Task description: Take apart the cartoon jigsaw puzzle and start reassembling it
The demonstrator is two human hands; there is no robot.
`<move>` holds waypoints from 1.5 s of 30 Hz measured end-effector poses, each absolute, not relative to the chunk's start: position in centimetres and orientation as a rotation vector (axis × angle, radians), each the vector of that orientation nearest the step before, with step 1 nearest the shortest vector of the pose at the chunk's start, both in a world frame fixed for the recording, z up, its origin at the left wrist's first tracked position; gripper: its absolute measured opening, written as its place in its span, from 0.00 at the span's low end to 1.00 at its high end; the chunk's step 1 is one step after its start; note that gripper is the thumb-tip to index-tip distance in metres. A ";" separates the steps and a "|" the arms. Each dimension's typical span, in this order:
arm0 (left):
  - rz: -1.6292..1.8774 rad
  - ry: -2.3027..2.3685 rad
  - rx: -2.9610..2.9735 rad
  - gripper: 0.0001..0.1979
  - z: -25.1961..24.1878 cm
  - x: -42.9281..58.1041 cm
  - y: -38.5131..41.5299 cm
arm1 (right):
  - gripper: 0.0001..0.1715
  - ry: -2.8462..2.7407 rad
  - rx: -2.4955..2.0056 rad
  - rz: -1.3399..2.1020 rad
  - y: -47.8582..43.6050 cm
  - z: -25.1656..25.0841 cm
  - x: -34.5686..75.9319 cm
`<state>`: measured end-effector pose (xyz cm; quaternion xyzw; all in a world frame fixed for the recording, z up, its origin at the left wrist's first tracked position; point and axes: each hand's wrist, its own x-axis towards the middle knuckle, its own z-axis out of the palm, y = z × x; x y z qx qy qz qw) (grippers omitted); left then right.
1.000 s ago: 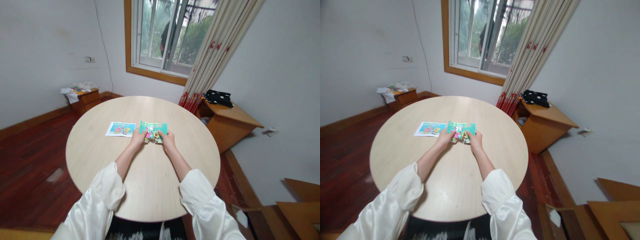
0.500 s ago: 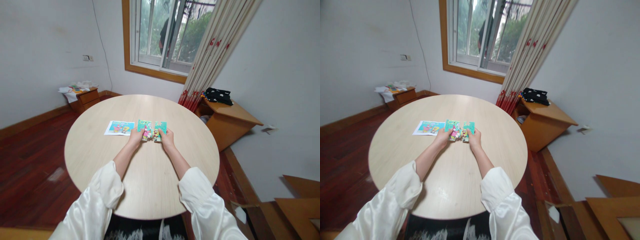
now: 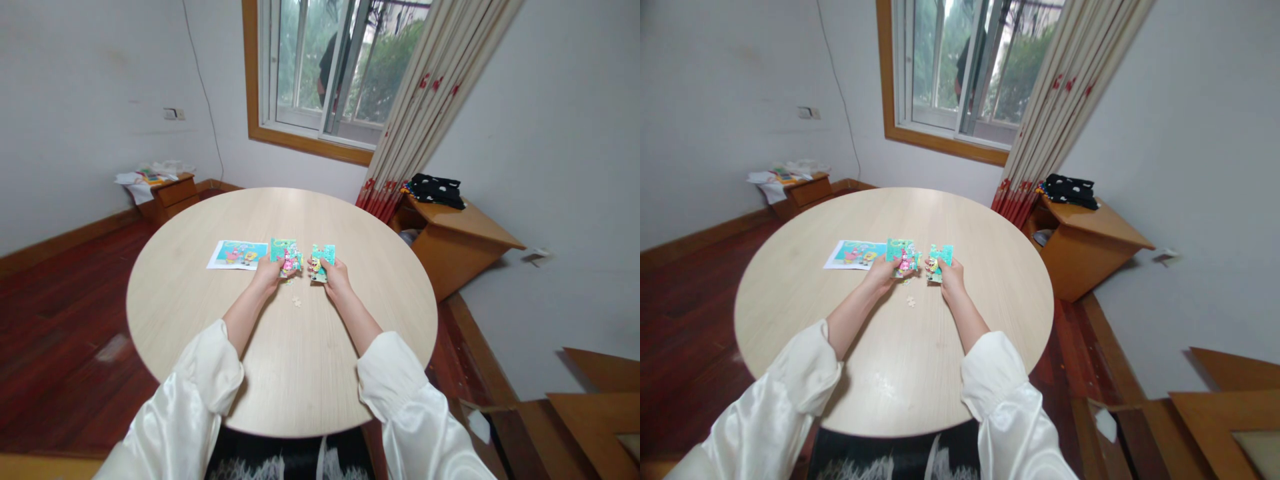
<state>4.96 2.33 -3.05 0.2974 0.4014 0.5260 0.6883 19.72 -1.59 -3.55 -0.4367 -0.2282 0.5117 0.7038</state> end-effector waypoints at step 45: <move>1.167 0.879 0.961 0.13 -2.5 4.9 1.4 | 0.08 -0.397 -0.957 1.188 -2.0 -2.5 19.5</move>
